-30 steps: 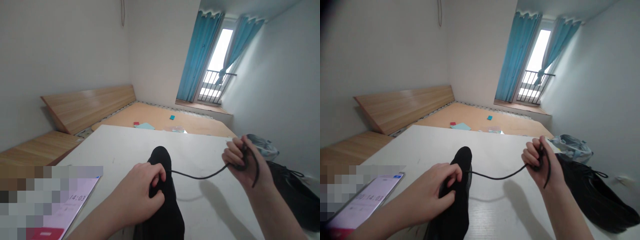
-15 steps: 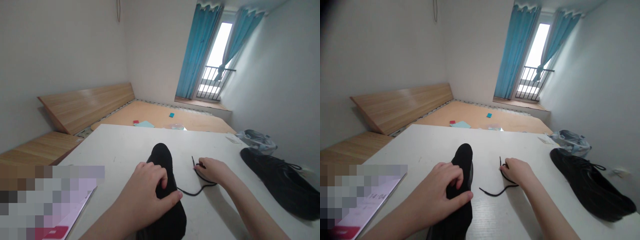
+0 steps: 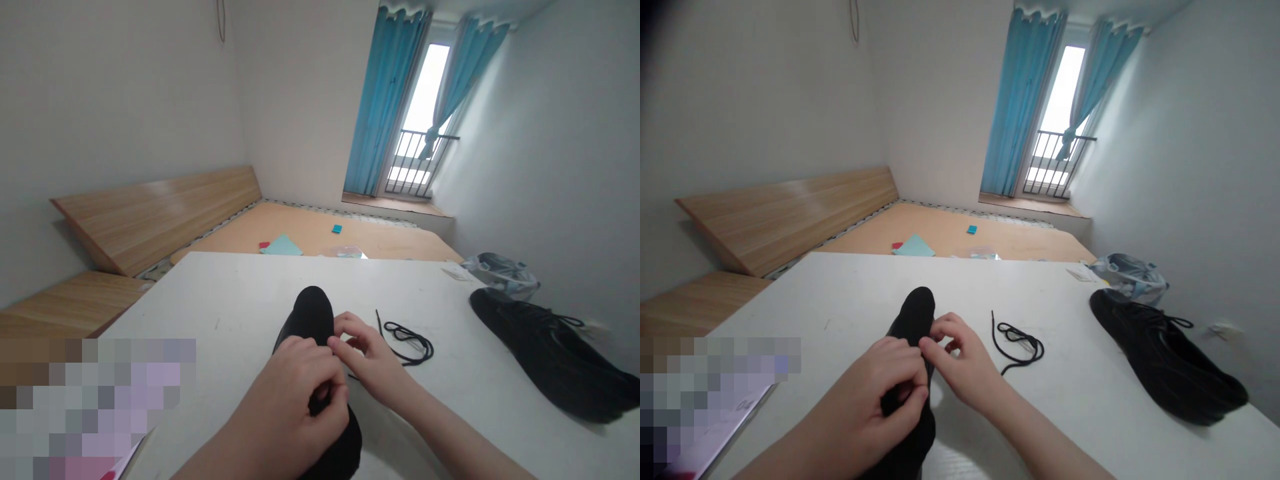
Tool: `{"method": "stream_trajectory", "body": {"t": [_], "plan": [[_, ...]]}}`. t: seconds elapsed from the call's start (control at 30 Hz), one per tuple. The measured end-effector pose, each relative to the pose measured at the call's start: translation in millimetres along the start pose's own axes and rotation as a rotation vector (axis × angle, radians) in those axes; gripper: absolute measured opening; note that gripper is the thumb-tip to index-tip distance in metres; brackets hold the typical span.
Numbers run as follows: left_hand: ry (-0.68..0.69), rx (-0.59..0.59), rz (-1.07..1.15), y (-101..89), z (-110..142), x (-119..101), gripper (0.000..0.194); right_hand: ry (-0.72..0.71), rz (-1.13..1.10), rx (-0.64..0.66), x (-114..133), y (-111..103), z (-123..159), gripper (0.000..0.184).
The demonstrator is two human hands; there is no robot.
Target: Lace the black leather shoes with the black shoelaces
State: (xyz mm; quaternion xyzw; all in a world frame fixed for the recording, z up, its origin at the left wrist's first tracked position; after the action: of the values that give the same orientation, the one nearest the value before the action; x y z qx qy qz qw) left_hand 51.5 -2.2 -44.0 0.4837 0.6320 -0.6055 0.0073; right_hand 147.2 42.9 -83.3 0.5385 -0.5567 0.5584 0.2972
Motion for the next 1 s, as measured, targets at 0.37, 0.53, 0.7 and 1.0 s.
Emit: {"method": "stream_trajectory", "body": {"t": [0.37,0.53,0.7,1.0], "plan": [[-0.23,-0.086,0.233,-39.2,6,35,0.012,0.358,-0.623,-0.173,-23,-55,-5,0.02],[-0.106,0.13,-0.014,-14.9,10,29,0.054,0.47,-0.408,-0.063,-61,-38,-7,0.018],[-0.137,0.092,-0.129,-12.1,6,29,0.042,0.359,-0.292,-0.064,-64,-19,-7,0.021],[-0.132,0.03,-0.226,-16.8,-2,26,0.03,0.233,-0.408,0.054,-41,-3,-1,0.052]]}}
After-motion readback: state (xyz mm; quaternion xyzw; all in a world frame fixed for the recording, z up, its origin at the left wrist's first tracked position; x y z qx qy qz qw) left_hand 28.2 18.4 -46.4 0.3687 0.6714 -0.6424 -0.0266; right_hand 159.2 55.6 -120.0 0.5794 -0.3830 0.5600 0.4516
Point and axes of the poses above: each hand's wrist, its own z-axis away from the middle knuckle, its own y-axis out of the palm, x = y × z, the point moved 8 cm from there along -z, towards the middle knuckle, and after that the axes turned 1 degree about -z, right-handed, at the moved point
